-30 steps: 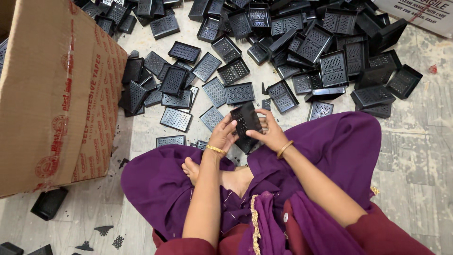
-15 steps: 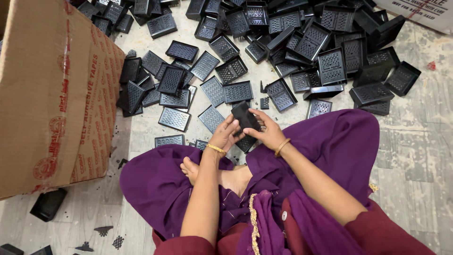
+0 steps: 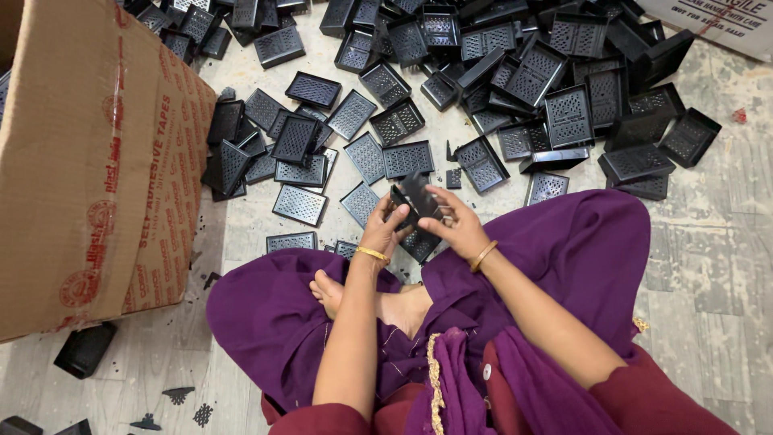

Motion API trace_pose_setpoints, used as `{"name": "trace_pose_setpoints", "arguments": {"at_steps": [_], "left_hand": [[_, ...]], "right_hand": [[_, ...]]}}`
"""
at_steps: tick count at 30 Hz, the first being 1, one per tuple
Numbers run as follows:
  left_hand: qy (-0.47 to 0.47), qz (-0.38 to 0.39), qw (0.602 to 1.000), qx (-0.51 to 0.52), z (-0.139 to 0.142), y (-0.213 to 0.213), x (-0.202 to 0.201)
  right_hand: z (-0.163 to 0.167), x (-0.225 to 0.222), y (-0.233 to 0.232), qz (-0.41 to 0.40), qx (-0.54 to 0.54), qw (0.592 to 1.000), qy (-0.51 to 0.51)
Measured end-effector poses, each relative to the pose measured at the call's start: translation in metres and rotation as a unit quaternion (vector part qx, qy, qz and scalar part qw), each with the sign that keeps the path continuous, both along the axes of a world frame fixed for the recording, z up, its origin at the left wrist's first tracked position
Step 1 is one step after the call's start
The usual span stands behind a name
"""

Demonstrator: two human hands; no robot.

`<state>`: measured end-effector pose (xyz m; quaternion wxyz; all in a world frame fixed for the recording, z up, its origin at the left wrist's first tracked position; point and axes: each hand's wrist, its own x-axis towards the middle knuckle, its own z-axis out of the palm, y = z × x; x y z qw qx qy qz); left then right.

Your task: The person sits on the floor among a large scatter of black perforated plastic components, picks up parts one at a time, turns them over in both hands, and tosses selected parts into a nearby cardboard box, continuing this sorting cycle across the floor.

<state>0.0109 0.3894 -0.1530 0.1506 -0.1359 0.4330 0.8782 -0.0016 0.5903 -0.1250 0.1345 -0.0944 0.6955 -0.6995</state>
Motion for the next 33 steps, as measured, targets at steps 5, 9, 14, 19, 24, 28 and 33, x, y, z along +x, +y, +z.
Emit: {"name": "trace_pose_setpoints", "arguments": {"at_steps": [5, 9, 14, 19, 24, 28, 33], "left_hand": [[-0.006, -0.043, 0.999, -0.009, 0.004, 0.001, 0.002], [0.012, -0.044, 0.999, 0.009, -0.001, 0.0, 0.003], [-0.003, 0.012, 1.0, 0.028, -0.019, -0.003, -0.002], [-0.063, 0.029, 0.997, 0.028, -0.033, 0.001, -0.006], [-0.092, 0.045, 0.995, 0.005, -0.027, 0.003, -0.003], [-0.085, 0.04, 0.996, -0.001, -0.015, 0.005, 0.0], [-0.06, 0.034, 0.997, 0.02, -0.002, 0.005, 0.001]], "right_hand": [[-0.003, -0.004, 0.005, 0.035, -0.008, 0.999, -0.018], [0.006, -0.005, 0.006, 0.073, 0.018, 0.997, -0.011], [0.027, -0.004, 0.013, 0.115, 0.155, 0.979, 0.058], [0.031, 0.014, -0.001, 0.034, 0.335, 0.908, 0.249], [0.03, 0.017, -0.007, 0.051, 0.443, 0.877, 0.176], [0.026, 0.018, -0.006, 0.031, 0.397, 0.887, 0.235], [0.015, 0.018, -0.006, 0.002, 0.363, 0.884, 0.294]]}}
